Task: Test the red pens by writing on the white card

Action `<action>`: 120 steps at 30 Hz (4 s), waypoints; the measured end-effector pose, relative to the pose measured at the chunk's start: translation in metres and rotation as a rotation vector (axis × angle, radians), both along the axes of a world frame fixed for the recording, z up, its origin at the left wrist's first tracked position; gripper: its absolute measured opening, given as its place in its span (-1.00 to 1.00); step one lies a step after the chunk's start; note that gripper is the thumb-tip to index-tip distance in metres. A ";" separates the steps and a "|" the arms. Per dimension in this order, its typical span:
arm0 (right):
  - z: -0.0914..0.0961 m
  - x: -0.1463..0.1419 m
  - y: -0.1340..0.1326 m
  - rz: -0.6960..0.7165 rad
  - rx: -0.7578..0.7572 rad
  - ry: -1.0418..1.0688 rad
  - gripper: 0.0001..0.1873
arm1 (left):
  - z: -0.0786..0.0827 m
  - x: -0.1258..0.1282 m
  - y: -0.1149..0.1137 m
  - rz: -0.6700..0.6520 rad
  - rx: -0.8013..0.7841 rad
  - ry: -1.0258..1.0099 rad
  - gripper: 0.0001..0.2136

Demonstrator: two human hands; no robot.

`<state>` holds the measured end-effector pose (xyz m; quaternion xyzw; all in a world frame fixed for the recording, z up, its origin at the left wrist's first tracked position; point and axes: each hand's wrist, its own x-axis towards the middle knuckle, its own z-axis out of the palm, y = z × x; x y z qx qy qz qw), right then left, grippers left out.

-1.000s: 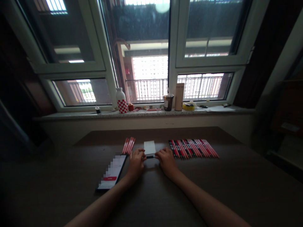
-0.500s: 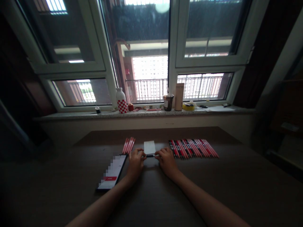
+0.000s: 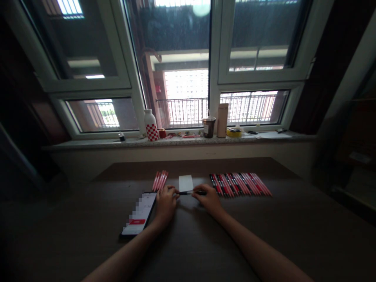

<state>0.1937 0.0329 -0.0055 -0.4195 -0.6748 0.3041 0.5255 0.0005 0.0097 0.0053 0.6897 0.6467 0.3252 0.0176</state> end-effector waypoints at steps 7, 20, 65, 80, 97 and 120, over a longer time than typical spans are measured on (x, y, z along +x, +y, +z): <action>0.008 -0.004 -0.002 0.042 -0.247 0.419 -0.64 | 0.001 0.003 -0.001 -0.092 0.006 -0.001 -0.90; -0.006 -0.007 0.014 0.258 -0.600 1.203 -0.82 | 0.002 0.008 -0.004 -0.210 -0.036 0.062 -0.78; 0.014 0.001 0.013 0.481 -0.594 1.193 -0.48 | -0.006 0.009 -0.006 -0.240 -0.050 0.206 -0.75; 0.013 0.000 0.015 0.461 -0.556 1.167 -0.50 | -0.003 0.008 -0.006 -0.216 -0.056 0.217 -0.73; 0.000 -0.006 0.023 0.195 -0.434 1.062 -0.80 | 0.000 0.007 -0.005 -0.189 -0.097 0.186 -0.75; 0.000 -0.002 0.012 0.073 -0.071 -0.002 -0.67 | -0.003 0.006 -0.004 -0.209 -0.128 0.116 -0.84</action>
